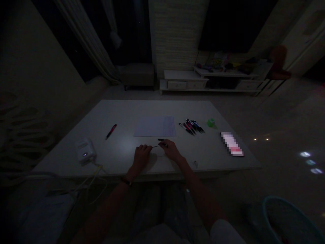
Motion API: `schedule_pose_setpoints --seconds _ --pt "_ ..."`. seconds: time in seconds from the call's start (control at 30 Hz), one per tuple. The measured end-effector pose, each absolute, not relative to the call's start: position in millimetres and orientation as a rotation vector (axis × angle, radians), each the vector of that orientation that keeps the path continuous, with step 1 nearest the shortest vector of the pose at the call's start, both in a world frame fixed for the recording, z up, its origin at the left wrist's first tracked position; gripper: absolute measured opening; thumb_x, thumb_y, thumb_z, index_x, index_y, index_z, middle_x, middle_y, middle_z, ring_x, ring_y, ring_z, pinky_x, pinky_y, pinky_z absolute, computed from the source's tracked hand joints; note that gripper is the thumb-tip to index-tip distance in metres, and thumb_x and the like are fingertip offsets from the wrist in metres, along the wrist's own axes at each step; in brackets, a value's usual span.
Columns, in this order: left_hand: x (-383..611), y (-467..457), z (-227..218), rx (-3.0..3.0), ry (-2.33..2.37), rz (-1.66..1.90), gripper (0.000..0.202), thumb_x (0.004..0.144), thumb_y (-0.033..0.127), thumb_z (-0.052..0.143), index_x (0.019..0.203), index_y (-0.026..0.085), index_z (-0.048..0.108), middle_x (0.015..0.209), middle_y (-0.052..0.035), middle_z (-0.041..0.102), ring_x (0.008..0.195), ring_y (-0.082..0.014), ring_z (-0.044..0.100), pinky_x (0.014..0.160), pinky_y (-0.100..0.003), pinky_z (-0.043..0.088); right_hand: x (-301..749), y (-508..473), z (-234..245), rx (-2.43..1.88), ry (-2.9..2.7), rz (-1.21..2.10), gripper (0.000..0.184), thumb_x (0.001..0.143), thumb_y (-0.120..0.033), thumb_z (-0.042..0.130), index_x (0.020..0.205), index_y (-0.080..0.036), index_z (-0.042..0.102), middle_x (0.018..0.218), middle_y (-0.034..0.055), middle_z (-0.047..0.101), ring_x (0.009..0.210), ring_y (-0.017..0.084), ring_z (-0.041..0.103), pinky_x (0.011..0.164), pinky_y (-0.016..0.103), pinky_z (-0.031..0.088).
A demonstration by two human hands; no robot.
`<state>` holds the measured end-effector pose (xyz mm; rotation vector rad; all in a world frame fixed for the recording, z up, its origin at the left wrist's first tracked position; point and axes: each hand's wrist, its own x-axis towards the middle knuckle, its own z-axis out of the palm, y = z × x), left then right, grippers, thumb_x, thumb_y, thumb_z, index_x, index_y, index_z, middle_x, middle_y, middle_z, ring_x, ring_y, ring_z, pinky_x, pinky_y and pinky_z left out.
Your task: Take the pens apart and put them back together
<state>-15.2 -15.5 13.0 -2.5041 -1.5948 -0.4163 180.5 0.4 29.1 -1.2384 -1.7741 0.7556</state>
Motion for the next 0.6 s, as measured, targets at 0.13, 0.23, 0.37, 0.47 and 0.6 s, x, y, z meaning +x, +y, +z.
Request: schedule_pose_setpoints --seconds 0.13,0.23,0.37,0.47,0.6 --pt "-14.8 -15.9 14.1 -2.514 -1.601 -0.423 0.020 0.087 0.019 0.043 0.101 0.023 0.058 0.090 -0.0076 0.057 0.089 -0.0228 0.048 0.074 -0.036 0.032 183.0 -2.0 28.1 -1.245 -1.781 0.736 0.015 0.082 -0.025 0.055 0.085 -0.019 0.068 0.084 0.0043 0.066 0.075 0.014 0.058 0.068 0.027 0.044" --pt "-15.0 -16.2 14.9 -2.516 -1.594 -0.404 0.019 0.087 0.020 0.044 0.100 0.023 0.057 0.091 -0.0073 0.057 0.088 -0.0230 0.047 0.074 -0.036 0.032 183.8 -3.1 28.6 -1.250 -1.799 0.734 0.014 0.082 -0.024 0.055 0.084 -0.019 0.068 0.084 0.0047 0.067 0.074 0.014 0.058 0.067 0.026 0.044" --pt "-16.2 -16.5 15.1 -2.522 -1.582 -0.397 0.020 0.087 0.019 0.044 0.102 0.024 0.057 0.093 -0.0072 0.057 0.089 -0.0228 0.047 0.075 -0.036 0.032 183.2 -2.1 28.3 -1.239 -1.838 0.728 0.013 0.082 -0.021 0.056 0.085 -0.019 0.069 0.085 0.0051 0.067 0.073 0.014 0.058 0.065 0.025 0.044" --pt "-16.3 -16.8 14.6 -2.528 -1.590 -0.399 0.021 0.087 0.019 0.043 0.102 0.024 0.057 0.093 -0.0072 0.057 0.090 -0.0225 0.047 0.076 -0.036 0.032 184.0 -1.3 27.2 -1.226 -1.840 0.710 0.013 0.082 -0.021 0.056 0.085 -0.018 0.068 0.085 0.0050 0.066 0.073 0.013 0.058 0.065 0.025 0.044" --pt "-15.4 -17.2 13.8 -2.524 -1.605 -0.404 0.021 0.087 0.019 0.043 0.102 0.024 0.057 0.093 -0.0072 0.057 0.090 -0.0226 0.047 0.076 -0.037 0.032 185.6 -1.5 26.2 -1.223 -1.816 0.703 0.014 0.082 -0.023 0.055 0.084 -0.019 0.068 0.084 0.0051 0.066 0.076 0.014 0.059 0.067 0.026 0.045"
